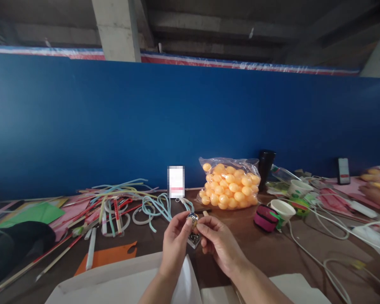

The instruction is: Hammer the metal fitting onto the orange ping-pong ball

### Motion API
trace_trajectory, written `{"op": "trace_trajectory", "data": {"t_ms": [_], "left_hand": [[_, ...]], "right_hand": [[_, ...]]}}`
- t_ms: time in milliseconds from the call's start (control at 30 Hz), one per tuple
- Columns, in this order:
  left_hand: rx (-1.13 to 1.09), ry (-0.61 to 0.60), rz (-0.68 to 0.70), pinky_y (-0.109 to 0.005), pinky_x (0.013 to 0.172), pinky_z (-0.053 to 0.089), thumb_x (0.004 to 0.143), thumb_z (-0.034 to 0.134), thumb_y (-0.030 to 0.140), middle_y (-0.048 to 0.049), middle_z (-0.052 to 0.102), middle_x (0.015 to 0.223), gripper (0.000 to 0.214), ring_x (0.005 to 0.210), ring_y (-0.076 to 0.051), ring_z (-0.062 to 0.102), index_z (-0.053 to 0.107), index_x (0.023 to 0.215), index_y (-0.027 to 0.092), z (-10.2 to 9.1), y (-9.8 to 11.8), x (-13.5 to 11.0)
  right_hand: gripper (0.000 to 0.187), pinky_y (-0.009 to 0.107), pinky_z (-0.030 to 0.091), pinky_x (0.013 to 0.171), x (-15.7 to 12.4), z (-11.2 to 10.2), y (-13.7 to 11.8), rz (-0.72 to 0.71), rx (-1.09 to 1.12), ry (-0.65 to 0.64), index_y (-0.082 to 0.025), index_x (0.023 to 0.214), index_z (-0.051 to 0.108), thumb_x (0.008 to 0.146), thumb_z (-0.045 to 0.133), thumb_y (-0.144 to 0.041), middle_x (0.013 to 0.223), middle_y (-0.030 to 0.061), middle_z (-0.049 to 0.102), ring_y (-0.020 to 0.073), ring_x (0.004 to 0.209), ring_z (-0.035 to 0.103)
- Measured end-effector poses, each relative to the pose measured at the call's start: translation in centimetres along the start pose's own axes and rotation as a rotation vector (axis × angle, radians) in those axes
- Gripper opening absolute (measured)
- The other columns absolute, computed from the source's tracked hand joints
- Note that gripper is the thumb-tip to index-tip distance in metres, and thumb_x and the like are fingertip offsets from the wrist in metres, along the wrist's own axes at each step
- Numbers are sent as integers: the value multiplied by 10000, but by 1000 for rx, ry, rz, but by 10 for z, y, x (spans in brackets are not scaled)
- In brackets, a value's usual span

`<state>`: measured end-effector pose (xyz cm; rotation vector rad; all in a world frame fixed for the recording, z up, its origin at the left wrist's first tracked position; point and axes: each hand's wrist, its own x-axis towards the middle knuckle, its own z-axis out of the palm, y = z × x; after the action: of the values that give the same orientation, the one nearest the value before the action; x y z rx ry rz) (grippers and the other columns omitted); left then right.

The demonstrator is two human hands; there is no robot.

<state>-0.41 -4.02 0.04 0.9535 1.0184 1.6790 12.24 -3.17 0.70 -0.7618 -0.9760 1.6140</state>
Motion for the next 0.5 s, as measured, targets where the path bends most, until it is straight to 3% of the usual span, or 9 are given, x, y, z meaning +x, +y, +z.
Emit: {"op": "trace_trajectory", "data": {"t_ms": [500], "left_hand": [[6, 4, 19, -328, 816, 513, 706, 740, 405, -96, 735, 917, 371, 877, -219, 672, 702, 977, 155, 2, 3, -2]], "right_hand": [[207, 103, 347, 336, 2, -3, 6, 10, 64, -4, -162, 756, 675, 712, 834, -287, 679, -16, 687, 29, 416, 452]]}}
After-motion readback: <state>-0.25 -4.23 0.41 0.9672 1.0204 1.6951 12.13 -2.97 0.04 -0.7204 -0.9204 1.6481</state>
